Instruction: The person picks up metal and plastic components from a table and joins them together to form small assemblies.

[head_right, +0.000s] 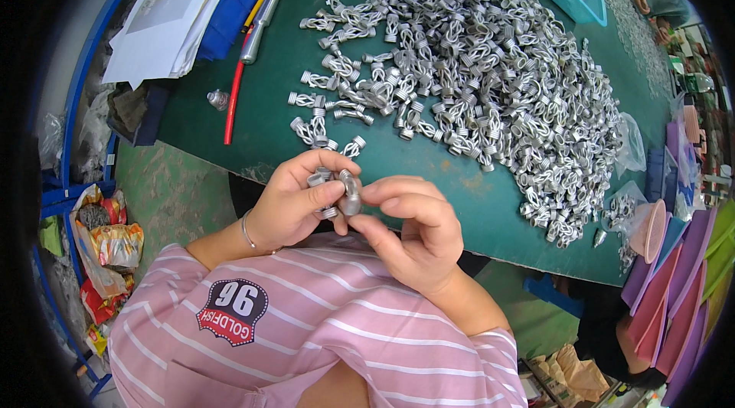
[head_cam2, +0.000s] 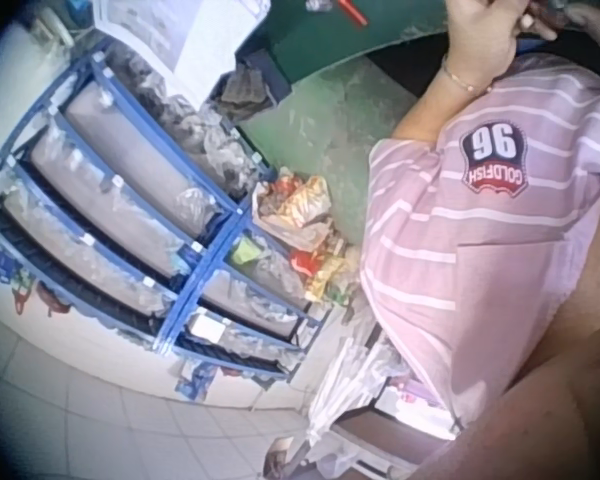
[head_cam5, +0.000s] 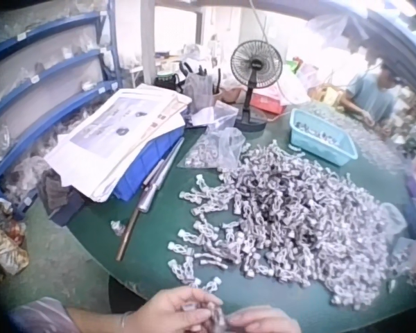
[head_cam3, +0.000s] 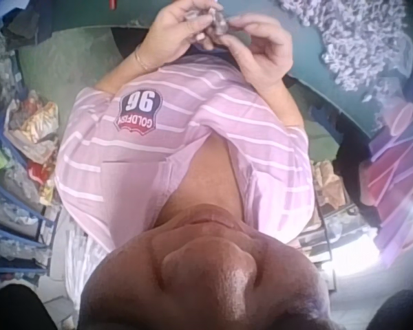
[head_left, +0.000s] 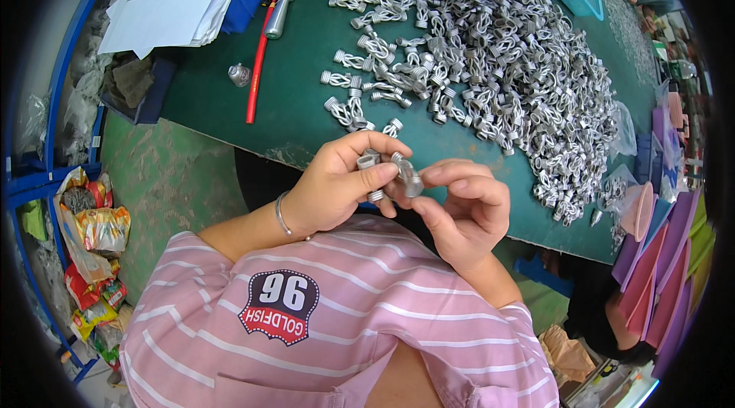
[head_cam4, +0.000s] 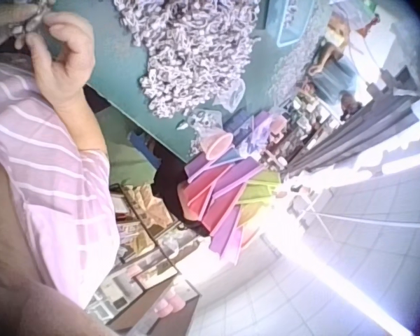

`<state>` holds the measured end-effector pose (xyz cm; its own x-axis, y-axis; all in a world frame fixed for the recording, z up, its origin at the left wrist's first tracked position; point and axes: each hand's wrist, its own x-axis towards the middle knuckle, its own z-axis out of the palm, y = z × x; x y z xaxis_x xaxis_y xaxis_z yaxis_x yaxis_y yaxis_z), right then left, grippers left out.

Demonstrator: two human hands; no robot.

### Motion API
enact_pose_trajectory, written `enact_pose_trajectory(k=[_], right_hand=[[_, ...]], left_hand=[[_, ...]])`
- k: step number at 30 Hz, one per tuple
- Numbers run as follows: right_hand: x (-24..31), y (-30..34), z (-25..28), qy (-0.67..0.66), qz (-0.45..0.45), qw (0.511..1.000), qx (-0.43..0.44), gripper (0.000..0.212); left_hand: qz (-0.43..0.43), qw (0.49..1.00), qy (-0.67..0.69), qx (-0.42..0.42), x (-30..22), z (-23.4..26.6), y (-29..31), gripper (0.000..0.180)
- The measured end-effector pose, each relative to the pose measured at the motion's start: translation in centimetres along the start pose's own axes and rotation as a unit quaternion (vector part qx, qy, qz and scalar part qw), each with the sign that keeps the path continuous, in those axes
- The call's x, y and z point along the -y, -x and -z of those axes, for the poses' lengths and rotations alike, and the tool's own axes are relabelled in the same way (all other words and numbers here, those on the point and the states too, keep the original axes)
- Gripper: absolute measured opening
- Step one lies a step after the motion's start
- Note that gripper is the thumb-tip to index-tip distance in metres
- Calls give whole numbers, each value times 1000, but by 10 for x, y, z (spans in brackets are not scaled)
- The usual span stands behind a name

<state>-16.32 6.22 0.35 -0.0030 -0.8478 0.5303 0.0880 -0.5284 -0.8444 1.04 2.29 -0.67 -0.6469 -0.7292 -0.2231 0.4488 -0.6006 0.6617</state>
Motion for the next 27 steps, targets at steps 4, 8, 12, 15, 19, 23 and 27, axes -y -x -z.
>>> enact_pose_trajectory(k=[4,8,12,15,19,23,27], right_hand=[[-5,-3,2,77,-87,993,-38,19],[-13,-19,-2,287,-121,949,54,18],[-20,-30,-18,395,-47,901,171,30],[-24,-28,-14,433,-50,885,165,29],[-18,-27,-2,403,-68,907,99,20],[-11,-18,3,242,-156,957,-17,22],[-6,-22,7,210,-58,976,10,24]], left_hand=[[-17,991,127,-32,-7,2,4,21],[-101,983,144,-51,-16,12,10,10],[-118,988,79,-56,-19,21,11,5],[-113,989,35,-88,-20,14,11,5],[-72,986,-85,-122,-22,11,9,11],[-44,967,-223,-117,-27,-2,2,27],[17,961,-265,-75,-33,-5,-3,22]])
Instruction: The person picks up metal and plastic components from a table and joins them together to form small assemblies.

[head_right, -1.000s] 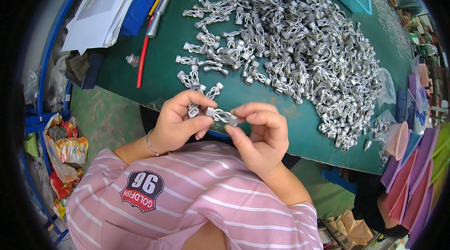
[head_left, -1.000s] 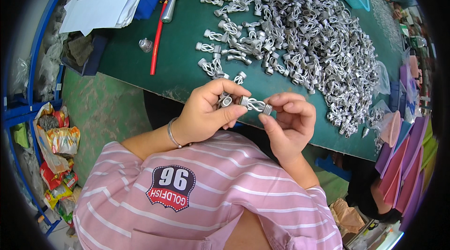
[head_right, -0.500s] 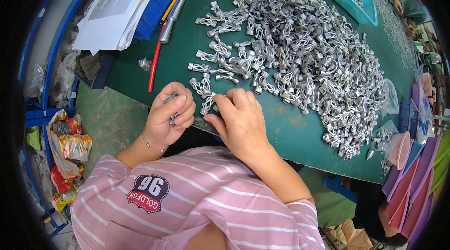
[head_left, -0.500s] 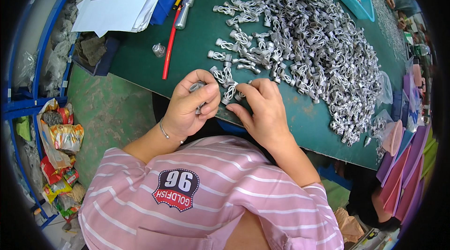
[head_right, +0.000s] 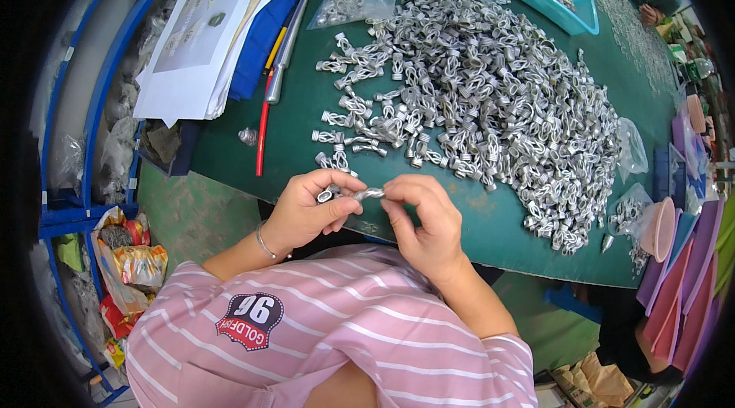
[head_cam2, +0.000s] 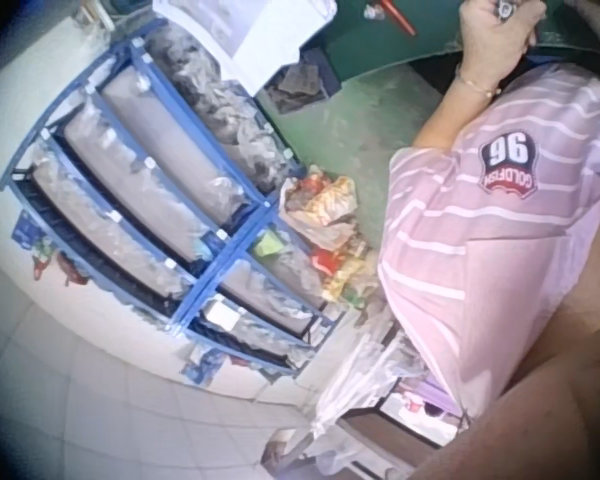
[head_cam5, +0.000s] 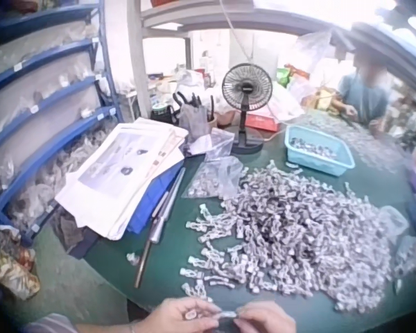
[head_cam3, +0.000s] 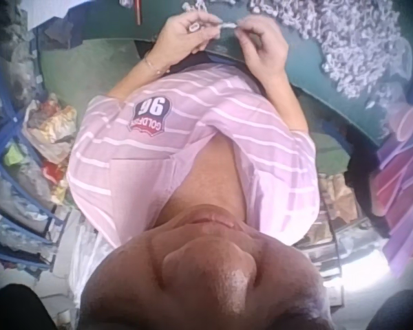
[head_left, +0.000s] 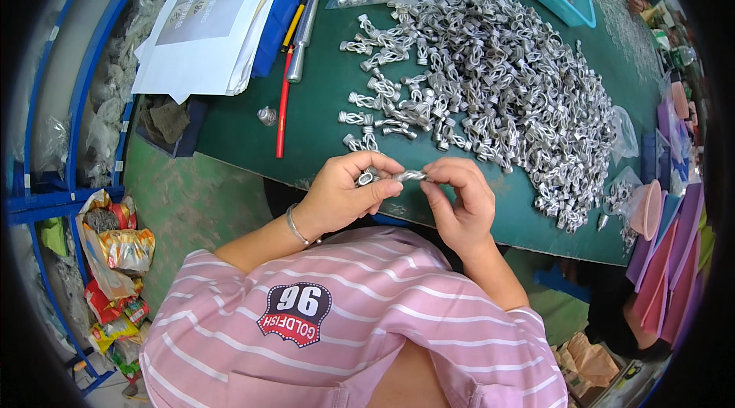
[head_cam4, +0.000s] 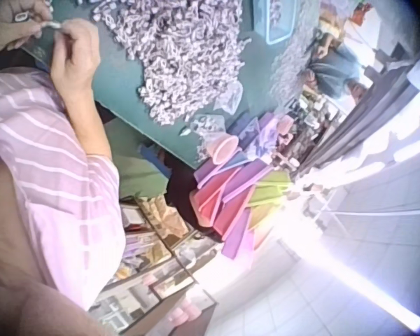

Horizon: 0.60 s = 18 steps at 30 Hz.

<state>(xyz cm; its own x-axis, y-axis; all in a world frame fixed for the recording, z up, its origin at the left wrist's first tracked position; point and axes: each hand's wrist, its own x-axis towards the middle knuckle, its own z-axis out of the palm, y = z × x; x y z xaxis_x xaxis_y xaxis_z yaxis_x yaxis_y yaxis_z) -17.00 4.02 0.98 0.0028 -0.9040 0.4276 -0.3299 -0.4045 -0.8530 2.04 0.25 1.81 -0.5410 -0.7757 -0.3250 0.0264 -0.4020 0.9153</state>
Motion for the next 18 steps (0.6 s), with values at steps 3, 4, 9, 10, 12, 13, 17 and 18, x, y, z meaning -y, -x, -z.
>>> enact_pose_trajectory(k=[3,4,9,10,12,13,17,18], right_hand=[[0,2,0,-93,-40,995,-1,21],[3,1,-2,-164,-101,981,-12,20],[1,-1,3,-364,-255,896,22,16],[0,-2,3,-386,-256,886,25,13],[-6,1,-2,-349,-180,920,2,12],[-8,2,-4,-327,-143,934,-9,12],[9,-3,-7,-174,-36,981,-83,18],[13,-5,-1,-100,16,994,-50,20]], left_hand=[[-28,999,-29,-21,-6,-1,-1,18],[-86,992,-83,-32,-5,0,-3,19],[-194,965,-168,-52,-11,-2,-5,24],[-217,960,-174,-42,-12,-3,-6,24],[-264,947,-184,-21,-15,-3,-9,25],[-264,947,-182,-20,-15,-4,-10,24],[-128,989,-68,-16,-17,-2,-9,22],[-57,998,-12,-15,-18,-1,-8,21]])
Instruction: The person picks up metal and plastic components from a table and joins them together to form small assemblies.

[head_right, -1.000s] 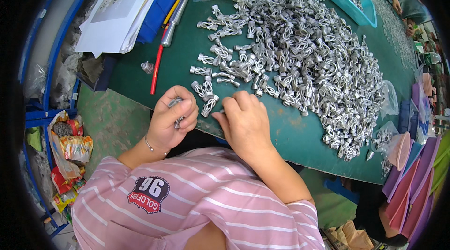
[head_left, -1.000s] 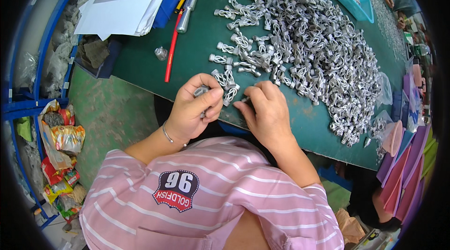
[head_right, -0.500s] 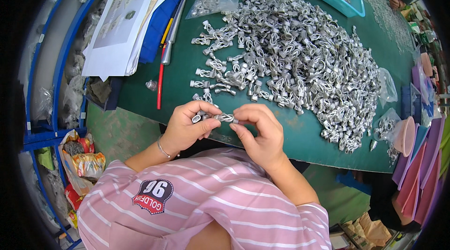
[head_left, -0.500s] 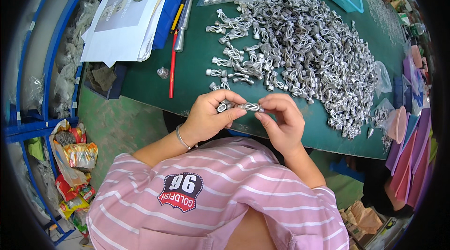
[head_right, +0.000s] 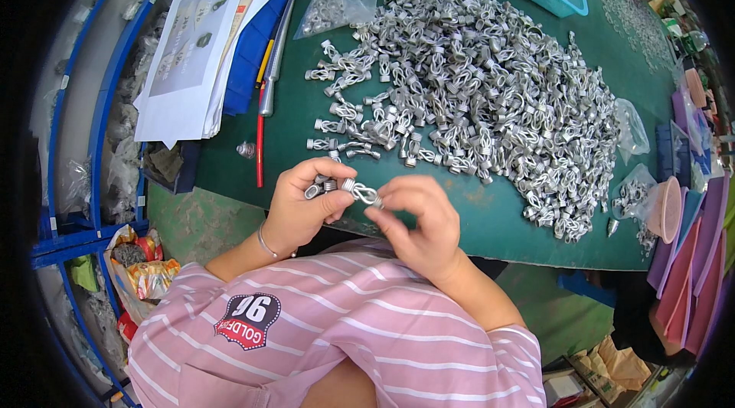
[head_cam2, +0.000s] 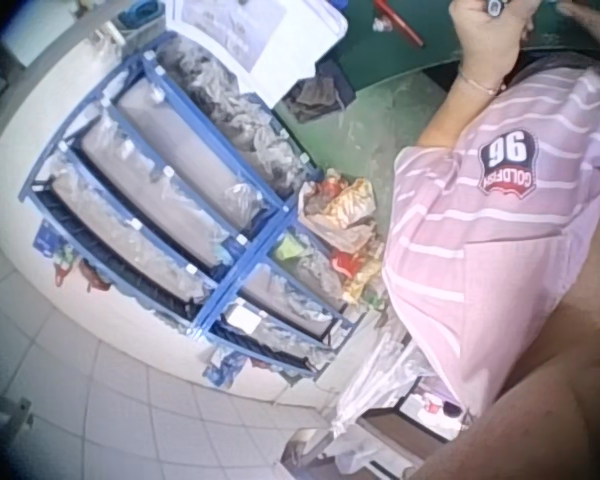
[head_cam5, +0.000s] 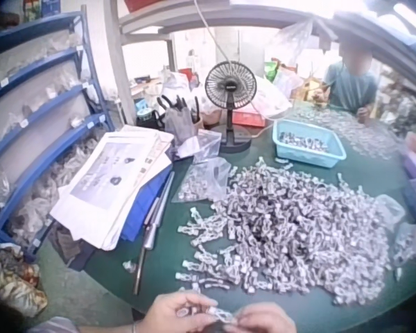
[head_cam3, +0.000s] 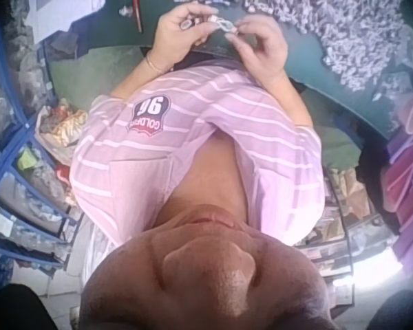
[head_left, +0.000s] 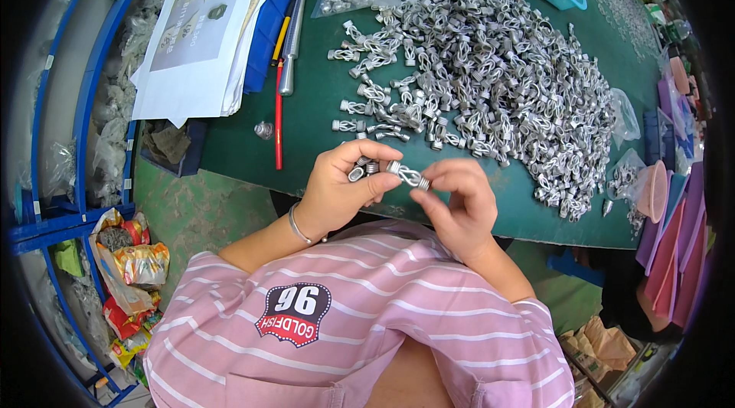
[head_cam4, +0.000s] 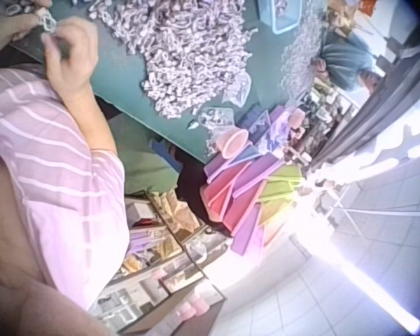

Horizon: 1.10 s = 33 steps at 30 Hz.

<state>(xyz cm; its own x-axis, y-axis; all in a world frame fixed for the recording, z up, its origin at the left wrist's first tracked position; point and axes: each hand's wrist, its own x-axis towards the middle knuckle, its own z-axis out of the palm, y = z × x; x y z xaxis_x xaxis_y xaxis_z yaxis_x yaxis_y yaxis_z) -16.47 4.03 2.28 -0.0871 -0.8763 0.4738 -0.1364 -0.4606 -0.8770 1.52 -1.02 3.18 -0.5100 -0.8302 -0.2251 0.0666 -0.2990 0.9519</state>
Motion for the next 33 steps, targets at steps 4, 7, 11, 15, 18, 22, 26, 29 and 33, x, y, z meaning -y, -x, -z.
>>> enact_pose_trajectory(k=[4,7,11,15,18,22,26,29,33], right_hand=[[9,-15,1,31,48,995,87,18],[-3,-25,3,176,41,982,46,14],[-30,-40,-1,335,-35,939,69,16],[-39,-45,-4,388,-27,917,87,16],[-35,-42,4,363,-72,926,76,16],[-26,-16,15,26,-296,954,37,14],[-18,2,18,-243,-344,906,40,15],[-19,12,14,-301,-318,899,27,14],[-22,14,13,-227,-184,956,31,17]], left_hand=[[135,936,324,8,13,4,-3,24],[157,898,412,8,14,8,-4,27],[116,899,420,39,19,14,-4,19],[114,940,323,5,12,10,-5,16],[100,958,268,-17,10,7,-5,18],[91,983,157,-13,4,-1,-7,24],[89,991,98,21,6,-8,-10,21],[37,996,61,47,3,-13,-10,15],[-153,982,-82,75,13,-13,-15,19]])
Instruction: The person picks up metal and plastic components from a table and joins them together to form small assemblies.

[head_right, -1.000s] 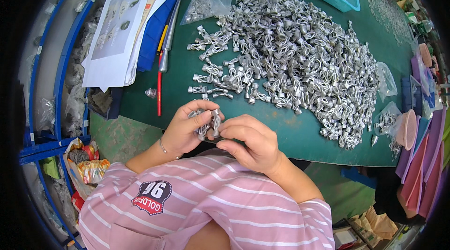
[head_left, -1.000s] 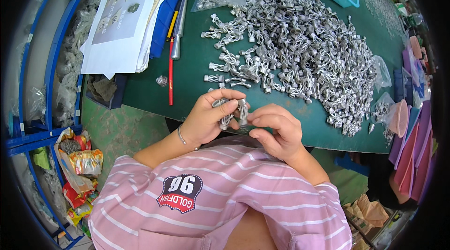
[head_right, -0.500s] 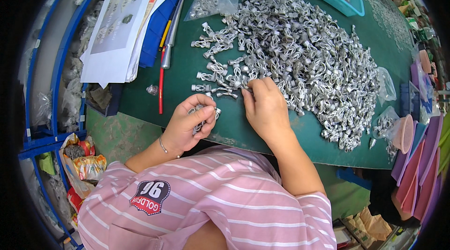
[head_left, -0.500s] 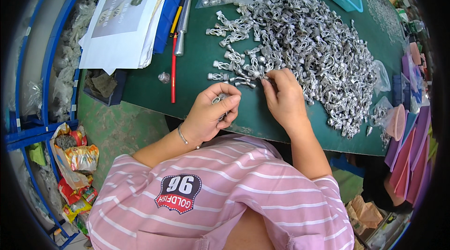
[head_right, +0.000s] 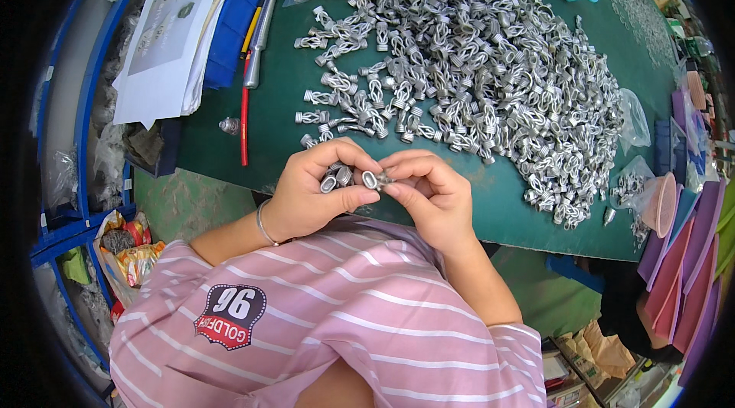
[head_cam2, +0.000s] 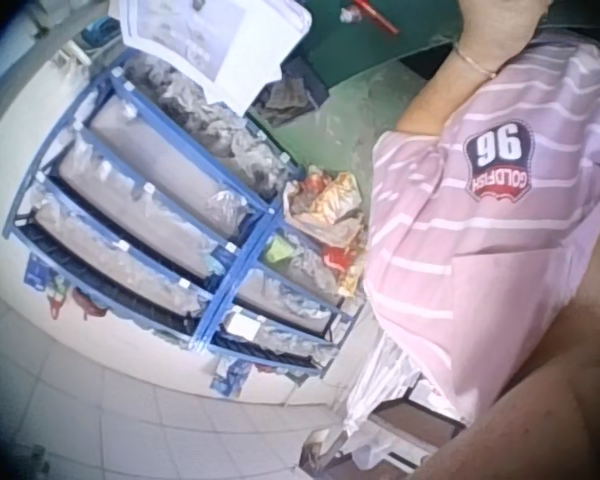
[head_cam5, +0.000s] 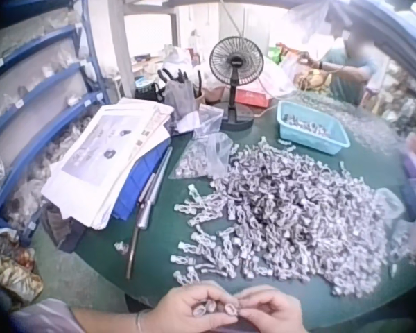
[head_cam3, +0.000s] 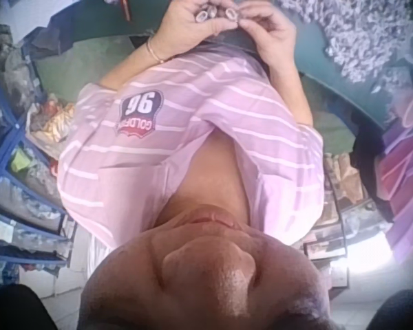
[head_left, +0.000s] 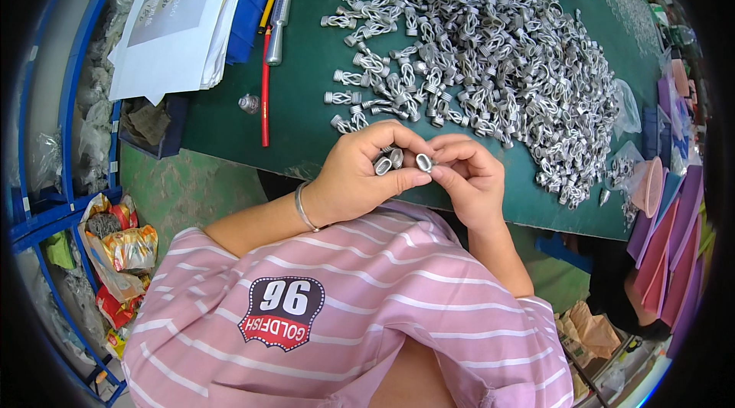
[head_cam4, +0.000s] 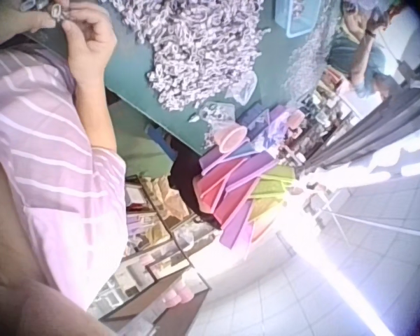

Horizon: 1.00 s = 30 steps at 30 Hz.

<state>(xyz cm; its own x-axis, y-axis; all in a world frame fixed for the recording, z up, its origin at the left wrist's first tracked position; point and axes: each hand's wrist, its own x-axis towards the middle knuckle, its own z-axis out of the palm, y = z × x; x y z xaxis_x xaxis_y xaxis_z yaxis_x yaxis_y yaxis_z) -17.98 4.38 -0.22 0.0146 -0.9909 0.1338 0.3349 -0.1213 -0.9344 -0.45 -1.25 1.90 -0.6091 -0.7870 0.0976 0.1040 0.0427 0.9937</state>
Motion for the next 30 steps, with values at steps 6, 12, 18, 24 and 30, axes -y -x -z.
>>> enact_pose_trajectory(k=[6,12,18,24,30], right_hand=[[15,1,-5,125,88,985,-75,35],[21,-5,-15,154,147,977,-24,38],[29,-22,-18,242,186,951,55,20],[13,-59,-8,449,103,887,-23,11],[1,-70,-21,554,150,817,60,20]], left_hand=[[106,989,91,-41,-10,-1,3,17],[243,932,265,-45,-9,2,2,20],[265,861,429,-66,-9,6,3,23],[201,863,454,-96,-4,16,8,21],[192,861,443,-160,-1,18,3,13]])
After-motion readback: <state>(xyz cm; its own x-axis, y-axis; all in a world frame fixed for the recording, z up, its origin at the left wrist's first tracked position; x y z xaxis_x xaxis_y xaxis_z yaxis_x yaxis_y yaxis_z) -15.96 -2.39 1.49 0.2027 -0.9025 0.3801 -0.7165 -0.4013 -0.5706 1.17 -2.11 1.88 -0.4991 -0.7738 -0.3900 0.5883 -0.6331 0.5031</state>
